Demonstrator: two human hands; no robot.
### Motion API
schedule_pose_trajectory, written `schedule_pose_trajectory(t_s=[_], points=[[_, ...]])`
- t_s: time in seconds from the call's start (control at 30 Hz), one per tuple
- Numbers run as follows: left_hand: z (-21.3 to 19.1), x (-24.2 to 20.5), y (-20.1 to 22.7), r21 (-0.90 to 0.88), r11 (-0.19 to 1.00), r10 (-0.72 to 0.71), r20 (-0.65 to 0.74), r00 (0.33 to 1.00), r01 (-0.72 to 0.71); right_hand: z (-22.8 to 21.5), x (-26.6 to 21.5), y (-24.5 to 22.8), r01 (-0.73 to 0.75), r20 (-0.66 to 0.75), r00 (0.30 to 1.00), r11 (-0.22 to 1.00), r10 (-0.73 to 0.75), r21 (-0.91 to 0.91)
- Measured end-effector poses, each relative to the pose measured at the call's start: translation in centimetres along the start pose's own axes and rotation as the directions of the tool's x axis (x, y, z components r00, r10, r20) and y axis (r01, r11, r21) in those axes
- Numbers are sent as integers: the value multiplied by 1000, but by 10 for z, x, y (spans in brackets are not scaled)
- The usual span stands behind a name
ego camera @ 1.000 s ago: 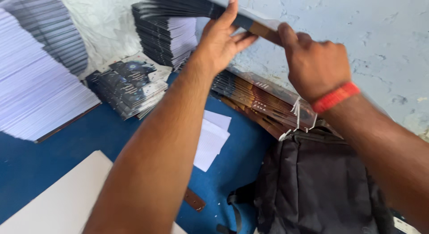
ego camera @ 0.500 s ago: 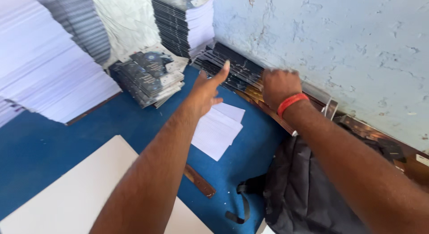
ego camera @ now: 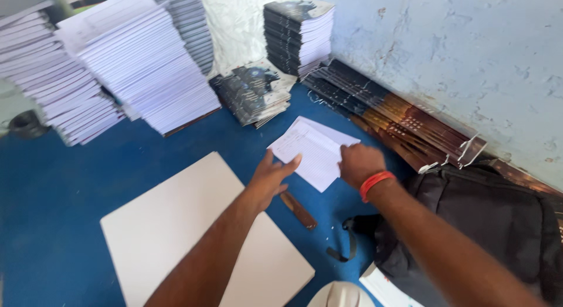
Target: The person places printed covers onto book blocks, aligns them, and uses a wooden tool to press the spine. The person then stacks the finished books and moves them aside.
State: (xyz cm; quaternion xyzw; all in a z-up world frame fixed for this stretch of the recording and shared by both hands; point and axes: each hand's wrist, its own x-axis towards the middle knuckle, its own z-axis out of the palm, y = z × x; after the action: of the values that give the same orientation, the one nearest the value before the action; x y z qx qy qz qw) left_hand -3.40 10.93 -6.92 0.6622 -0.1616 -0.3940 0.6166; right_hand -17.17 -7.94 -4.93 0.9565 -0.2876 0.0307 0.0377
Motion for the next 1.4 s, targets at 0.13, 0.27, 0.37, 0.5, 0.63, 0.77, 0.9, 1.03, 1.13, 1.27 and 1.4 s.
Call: schedule_pose_trajectory(t_s=[0.13, 0.27, 0.37, 0.5, 0.63, 0.77, 0.9, 1.03, 1.13, 1.27, 1.4], points=[[-60, -66, -89, 68, 990, -116, -139, 983, 127, 48, -38, -57, 101, 112, 987, 985, -117, 143], [-135, -122, -196, 137, 948, -217, -380, 899, 286, 110, -84, -115, 224, 148, 948, 919, -283, 326], [-179, -165, -262, 273, 884, -200, -512, 835, 379, 136, -107, -154, 197, 308, 903, 926, -300, 323], [-216, -199, -319, 399, 777, -170, -613, 771, 488, 152, -130, -187, 125, 434, 867, 949, -246, 289], [-234, -221, -364, 455, 686, -67, -737, 672, 568, 189, -137, -188, 140, 367, 897, 945, -247, 294], [-248, -235, -395, 388, 664, -54, -828, 558, 639, 233, -145, -167, 105, 243, 957, 973, -155, 207], [-249, -227, -389, 222, 756, -96, -893, 440, 616, 269, -135, -149, -35, 281, 959, 958, -48, 286], [-246, -228, -389, 316, 739, -31, -866, 499, 595, 290, -128, -141, -78, 337, 941, 944, -37, 320], [-239, -225, -390, 300, 809, -26, -841, 541, 506, 294, -125, -142, -58, 292, 956, 945, -41, 323], [-230, -231, -374, 256, 842, -41, -848, 529, 475, 271, -126, -151, -213, 347, 931, 938, 110, 274], [-230, -238, -359, 184, 863, -34, -908, 417, 471, 237, -128, -153, -206, 222, 966, 908, 130, 364]])
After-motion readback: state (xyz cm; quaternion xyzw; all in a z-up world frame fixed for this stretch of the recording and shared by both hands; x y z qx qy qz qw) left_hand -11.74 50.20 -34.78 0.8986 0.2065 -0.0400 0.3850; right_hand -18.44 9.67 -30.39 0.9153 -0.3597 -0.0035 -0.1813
